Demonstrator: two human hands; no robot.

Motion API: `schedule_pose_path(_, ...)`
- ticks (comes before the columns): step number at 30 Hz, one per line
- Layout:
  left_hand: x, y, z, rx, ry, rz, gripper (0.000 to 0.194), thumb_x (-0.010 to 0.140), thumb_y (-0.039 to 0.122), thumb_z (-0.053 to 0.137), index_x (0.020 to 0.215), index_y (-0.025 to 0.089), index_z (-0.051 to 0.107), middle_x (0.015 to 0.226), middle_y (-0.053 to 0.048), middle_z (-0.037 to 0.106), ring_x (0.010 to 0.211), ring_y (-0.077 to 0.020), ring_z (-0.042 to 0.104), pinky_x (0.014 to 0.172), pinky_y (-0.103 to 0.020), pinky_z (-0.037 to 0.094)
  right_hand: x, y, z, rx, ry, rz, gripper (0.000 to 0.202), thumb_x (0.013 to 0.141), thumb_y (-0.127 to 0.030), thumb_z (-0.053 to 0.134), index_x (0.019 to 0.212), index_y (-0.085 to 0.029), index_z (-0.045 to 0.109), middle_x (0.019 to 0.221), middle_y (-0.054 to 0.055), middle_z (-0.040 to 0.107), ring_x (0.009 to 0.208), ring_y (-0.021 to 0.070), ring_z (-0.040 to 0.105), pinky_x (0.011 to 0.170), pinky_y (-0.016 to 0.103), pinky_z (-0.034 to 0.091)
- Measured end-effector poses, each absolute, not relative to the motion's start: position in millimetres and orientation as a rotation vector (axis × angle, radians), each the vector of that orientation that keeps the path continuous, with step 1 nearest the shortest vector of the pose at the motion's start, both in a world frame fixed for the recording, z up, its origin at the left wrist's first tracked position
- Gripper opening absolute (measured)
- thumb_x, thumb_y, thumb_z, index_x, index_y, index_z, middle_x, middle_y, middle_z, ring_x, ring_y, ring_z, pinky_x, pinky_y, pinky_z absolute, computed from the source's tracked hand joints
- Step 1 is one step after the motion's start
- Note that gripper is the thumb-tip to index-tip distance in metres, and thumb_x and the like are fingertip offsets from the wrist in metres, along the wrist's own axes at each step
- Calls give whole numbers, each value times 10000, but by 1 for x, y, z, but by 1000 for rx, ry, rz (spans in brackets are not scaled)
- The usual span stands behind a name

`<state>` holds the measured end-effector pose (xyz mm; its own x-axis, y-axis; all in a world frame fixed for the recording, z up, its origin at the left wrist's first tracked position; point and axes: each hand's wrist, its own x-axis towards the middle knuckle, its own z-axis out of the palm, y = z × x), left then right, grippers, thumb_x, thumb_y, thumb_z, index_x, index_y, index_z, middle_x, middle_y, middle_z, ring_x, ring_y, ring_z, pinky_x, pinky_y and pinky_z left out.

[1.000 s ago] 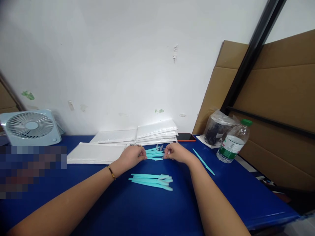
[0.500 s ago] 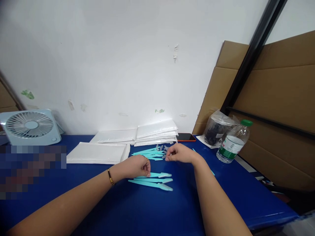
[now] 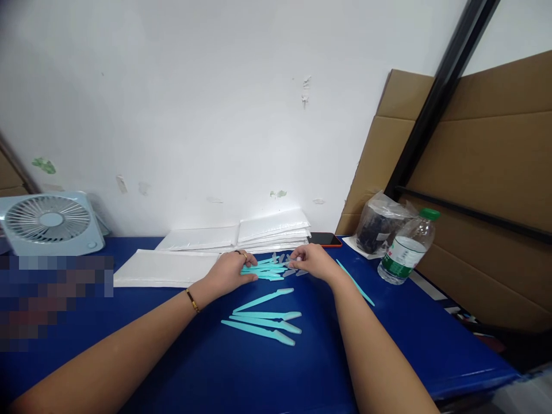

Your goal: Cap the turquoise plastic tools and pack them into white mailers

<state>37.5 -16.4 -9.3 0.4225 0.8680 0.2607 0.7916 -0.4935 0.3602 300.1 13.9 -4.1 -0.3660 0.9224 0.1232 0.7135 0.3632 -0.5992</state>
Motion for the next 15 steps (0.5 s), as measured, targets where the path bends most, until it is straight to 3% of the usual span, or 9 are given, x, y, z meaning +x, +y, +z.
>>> schedule_pose_path(5,50,-36,-9,2564,1277,379,311,637,521,647,781,245,653,800,14,640,699,-159,573,564,-236,365,295,6,-1,-1323,-2389,826,297,661,-426,656,759,-147,686,620,12,598,572,117,494,511,206,349)
schedule_pose_path(9,56,-40,-13,2504,1324,274,177,683,409,639,700,232,650,718,23,648,637,-142,563,497,-227,319,286,-4,1,-1267,-2603,908,344,562,-451,732,736,-157,695,588,-15,562,538,103,465,484,201,327)
schedule_pose_path(15,42,-20,-10,2533,1508,421,117,738,302,589,711,207,652,766,-9,663,677,-149,577,580,-234,359,286,3,-3,-1314,-2476,765,265,648,-408,670,692,-147,660,610,-1,586,549,108,478,494,204,333)
